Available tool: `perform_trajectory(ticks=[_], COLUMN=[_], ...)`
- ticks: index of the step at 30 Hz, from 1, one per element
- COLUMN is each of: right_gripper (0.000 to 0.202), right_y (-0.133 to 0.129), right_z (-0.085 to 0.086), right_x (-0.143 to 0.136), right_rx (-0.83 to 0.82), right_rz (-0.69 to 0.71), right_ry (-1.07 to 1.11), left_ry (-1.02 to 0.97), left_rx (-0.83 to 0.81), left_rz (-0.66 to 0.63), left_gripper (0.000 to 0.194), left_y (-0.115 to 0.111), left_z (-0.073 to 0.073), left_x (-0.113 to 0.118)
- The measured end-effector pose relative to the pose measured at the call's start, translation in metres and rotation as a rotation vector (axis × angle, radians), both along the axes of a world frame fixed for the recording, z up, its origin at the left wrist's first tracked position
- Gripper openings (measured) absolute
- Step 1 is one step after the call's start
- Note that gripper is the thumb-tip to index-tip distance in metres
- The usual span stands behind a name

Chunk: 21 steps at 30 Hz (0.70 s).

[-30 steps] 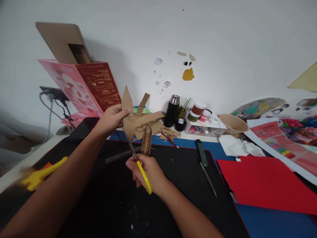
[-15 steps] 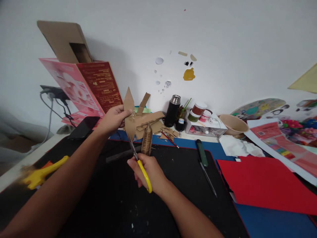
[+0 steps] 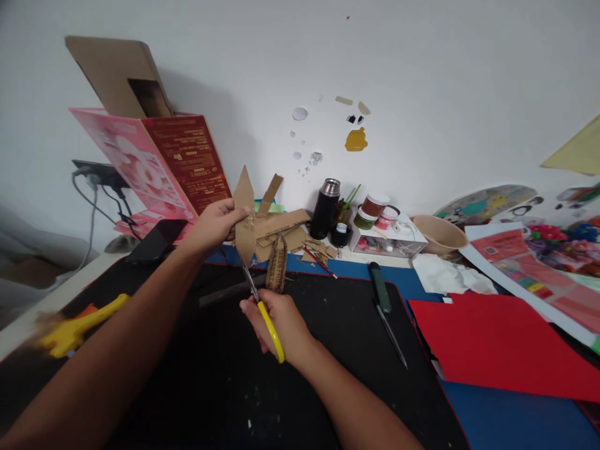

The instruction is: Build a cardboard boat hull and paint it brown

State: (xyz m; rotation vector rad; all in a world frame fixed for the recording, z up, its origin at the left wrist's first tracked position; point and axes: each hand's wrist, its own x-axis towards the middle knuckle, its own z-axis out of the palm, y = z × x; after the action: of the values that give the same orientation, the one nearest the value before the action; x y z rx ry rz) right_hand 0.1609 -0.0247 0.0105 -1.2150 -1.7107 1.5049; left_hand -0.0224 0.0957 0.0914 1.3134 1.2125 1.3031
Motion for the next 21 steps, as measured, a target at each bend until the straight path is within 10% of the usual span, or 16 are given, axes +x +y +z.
perform_trajectory(ticks=[21], right_gripper=[0.025], right_y=[0.001], right_z=[-0.009], right_x=[-0.005], right_rx=[0.013], right_rz=[-0.058], right_ry=[-0.026], left_ry=[-0.065], left_rx=[-0.046], left_rz=[-0.001], left_gripper=[0.015], left_y=[0.001], left_z=[0.000], left_x=[0.003])
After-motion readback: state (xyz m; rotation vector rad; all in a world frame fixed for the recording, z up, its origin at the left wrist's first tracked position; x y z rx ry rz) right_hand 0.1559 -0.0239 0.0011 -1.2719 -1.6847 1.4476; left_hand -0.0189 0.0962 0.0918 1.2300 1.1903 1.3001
